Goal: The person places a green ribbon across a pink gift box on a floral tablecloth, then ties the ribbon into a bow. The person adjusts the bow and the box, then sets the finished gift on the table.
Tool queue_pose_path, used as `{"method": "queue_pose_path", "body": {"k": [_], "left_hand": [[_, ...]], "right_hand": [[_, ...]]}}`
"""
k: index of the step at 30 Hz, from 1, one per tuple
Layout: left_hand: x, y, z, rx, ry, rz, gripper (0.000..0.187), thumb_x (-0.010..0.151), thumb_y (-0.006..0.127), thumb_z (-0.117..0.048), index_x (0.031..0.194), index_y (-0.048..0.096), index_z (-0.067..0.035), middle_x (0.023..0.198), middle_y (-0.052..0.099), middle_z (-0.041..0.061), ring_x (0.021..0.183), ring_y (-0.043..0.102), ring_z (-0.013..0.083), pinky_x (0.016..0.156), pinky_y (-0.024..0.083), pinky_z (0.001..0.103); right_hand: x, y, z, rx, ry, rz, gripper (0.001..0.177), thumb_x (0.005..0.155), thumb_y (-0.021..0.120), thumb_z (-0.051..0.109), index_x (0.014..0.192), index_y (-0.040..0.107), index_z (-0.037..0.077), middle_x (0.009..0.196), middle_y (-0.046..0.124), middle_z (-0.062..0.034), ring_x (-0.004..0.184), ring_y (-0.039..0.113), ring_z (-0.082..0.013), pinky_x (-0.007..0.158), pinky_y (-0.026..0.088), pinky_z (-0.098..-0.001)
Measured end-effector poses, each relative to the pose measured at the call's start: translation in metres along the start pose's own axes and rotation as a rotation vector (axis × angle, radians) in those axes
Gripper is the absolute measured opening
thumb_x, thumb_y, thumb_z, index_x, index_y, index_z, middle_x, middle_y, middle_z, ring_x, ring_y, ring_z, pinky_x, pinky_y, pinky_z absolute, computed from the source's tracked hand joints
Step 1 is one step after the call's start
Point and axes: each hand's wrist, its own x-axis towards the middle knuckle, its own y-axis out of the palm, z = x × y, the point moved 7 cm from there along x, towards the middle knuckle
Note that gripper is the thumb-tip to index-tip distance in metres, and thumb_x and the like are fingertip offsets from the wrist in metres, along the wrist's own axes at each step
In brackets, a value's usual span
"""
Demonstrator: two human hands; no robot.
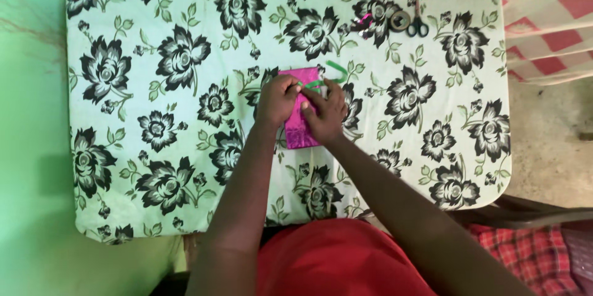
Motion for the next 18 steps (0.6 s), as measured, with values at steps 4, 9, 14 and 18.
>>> {"method": "queue_pose_path", "body": {"k": [4,9,14,18], "left_hand": [[-0.006,-0.002,-0.012,0.083,0.115,-0.024,0.006,0.09,0.071,-0.007,0.096,0.072,-0.006,0.093,0.071,0.012,0.083,0.07,0.0289,0.075,0.055,0.039],[-0.011,0.0,-0.021,0.142,0.065,0.002,0.009,0.09,0.07,-0.006,0.098,0.072,-0.007,0.092,0.069,0.012,0.081,0.069,0.0315,0.072,0.053,0.041],[-0.017,0.0,-0.035,0.244,0.163,0.019,0.014,0.087,0.068,-0.003,0.1,0.07,-0.008,0.097,0.067,0.013,0.087,0.067,0.0345,0.073,0.054,0.044],[-0.021,0.004,-0.042,0.345,0.36,0.034,0.016,0.083,0.068,0.0,0.097,0.068,-0.008,0.094,0.065,0.012,0.094,0.064,0.0367,0.091,0.054,0.048]], "right_hand": [[0.008,-0.012,-0.003,0.05,-0.112,-0.033,0.045,0.093,0.066,0.046,0.132,0.072,0.026,0.151,0.042,-0.0203,0.141,0.038,-0.0402,0.115,0.032,-0.0564],[0.028,-0.028,-0.02,-0.006,-0.129,-0.079,0.057,0.085,0.079,0.042,0.135,0.064,0.019,0.149,0.044,-0.0219,0.138,0.04,-0.0429,0.113,0.035,-0.0545],[0.04,-0.03,-0.039,-0.123,-0.03,-0.092,0.059,0.083,0.081,0.032,0.137,0.062,0.021,0.151,0.043,-0.0159,0.142,0.034,-0.0415,0.111,0.032,-0.0587],[0.043,-0.028,-0.049,-0.128,0.005,-0.001,0.053,0.083,0.08,0.025,0.134,0.065,0.025,0.152,0.043,-0.01,0.146,0.029,-0.0374,0.111,0.028,-0.0598]]}}
